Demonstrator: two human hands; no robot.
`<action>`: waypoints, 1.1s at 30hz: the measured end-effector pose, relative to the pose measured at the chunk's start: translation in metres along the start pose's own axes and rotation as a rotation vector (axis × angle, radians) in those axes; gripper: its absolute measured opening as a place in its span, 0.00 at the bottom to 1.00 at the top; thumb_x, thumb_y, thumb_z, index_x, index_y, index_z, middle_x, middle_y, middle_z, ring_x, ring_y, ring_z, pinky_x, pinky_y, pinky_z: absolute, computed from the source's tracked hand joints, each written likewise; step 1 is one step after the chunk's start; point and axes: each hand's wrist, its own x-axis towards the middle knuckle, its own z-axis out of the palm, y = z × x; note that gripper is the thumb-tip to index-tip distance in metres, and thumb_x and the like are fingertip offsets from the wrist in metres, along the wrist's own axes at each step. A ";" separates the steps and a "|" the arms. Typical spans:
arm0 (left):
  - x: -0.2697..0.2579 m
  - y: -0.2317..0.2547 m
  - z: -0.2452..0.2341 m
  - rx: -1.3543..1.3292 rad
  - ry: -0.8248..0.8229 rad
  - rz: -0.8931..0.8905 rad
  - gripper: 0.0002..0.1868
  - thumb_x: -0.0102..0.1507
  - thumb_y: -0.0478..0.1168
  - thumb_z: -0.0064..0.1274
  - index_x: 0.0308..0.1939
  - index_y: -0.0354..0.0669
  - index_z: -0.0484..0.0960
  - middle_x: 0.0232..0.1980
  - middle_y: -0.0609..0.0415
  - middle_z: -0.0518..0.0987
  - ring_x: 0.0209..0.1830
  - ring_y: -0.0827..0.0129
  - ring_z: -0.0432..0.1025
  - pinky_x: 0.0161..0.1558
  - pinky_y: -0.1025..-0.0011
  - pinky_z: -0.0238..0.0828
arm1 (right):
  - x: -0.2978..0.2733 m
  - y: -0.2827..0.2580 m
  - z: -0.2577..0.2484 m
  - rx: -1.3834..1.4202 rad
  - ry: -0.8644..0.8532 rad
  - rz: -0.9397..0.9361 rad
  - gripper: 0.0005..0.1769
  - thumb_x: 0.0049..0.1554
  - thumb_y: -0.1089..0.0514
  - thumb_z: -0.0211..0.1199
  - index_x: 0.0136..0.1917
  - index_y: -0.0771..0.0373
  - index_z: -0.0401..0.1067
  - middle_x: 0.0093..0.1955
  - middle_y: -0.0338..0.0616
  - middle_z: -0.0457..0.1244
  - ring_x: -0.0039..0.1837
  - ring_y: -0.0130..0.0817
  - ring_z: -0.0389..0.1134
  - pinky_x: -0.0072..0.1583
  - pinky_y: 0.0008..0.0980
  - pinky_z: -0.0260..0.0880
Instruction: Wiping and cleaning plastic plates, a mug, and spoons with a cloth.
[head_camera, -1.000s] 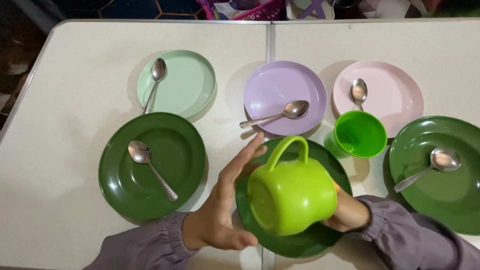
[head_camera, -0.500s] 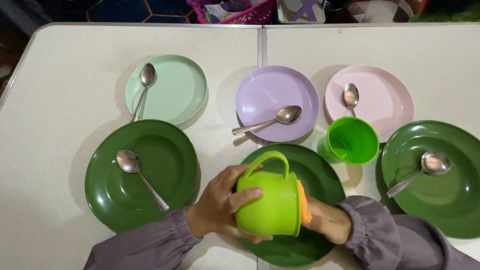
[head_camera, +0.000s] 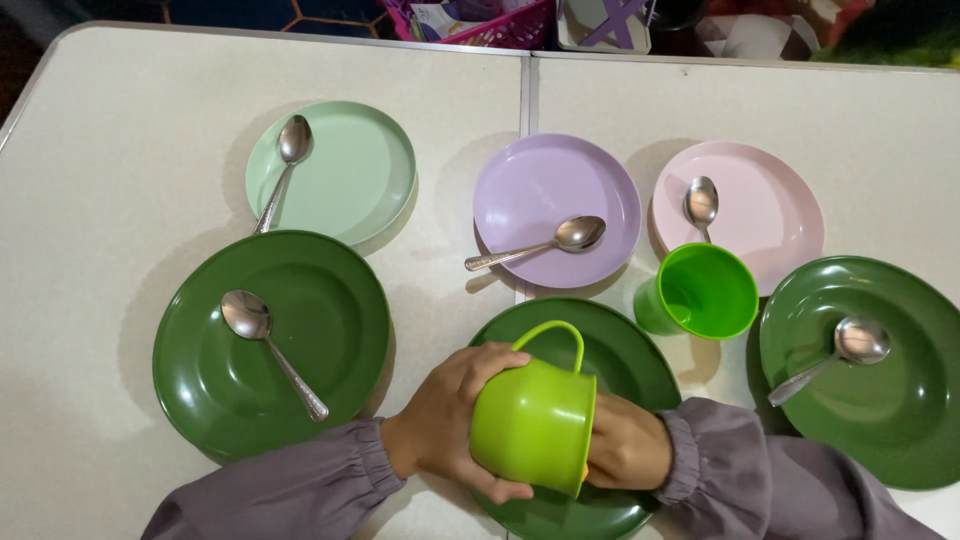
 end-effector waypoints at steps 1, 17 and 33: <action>-0.002 -0.001 0.001 0.000 0.000 0.000 0.59 0.44 0.65 0.68 0.69 0.41 0.57 0.63 0.41 0.74 0.61 0.43 0.73 0.65 0.48 0.71 | 0.009 -0.006 -0.007 0.000 0.000 0.000 0.20 0.68 0.51 0.46 0.48 0.65 0.74 0.52 0.55 0.63 0.50 0.56 0.67 0.53 0.51 0.72; -0.003 -0.004 0.005 0.068 0.051 0.044 0.61 0.47 0.66 0.71 0.71 0.45 0.53 0.67 0.39 0.71 0.66 0.44 0.71 0.72 0.42 0.59 | 0.021 -0.007 -0.009 0.773 0.033 0.310 0.22 0.67 0.51 0.56 0.67 0.68 0.63 0.67 0.52 0.61 0.66 0.44 0.63 0.70 0.46 0.63; -0.003 0.003 0.008 0.073 0.029 -0.023 0.59 0.46 0.70 0.67 0.70 0.46 0.55 0.65 0.40 0.74 0.65 0.46 0.72 0.79 0.38 0.46 | 0.033 -0.006 -0.020 0.428 0.018 0.262 0.19 0.65 0.45 0.55 0.55 0.62 0.73 0.56 0.50 0.69 0.54 0.49 0.73 0.58 0.43 0.73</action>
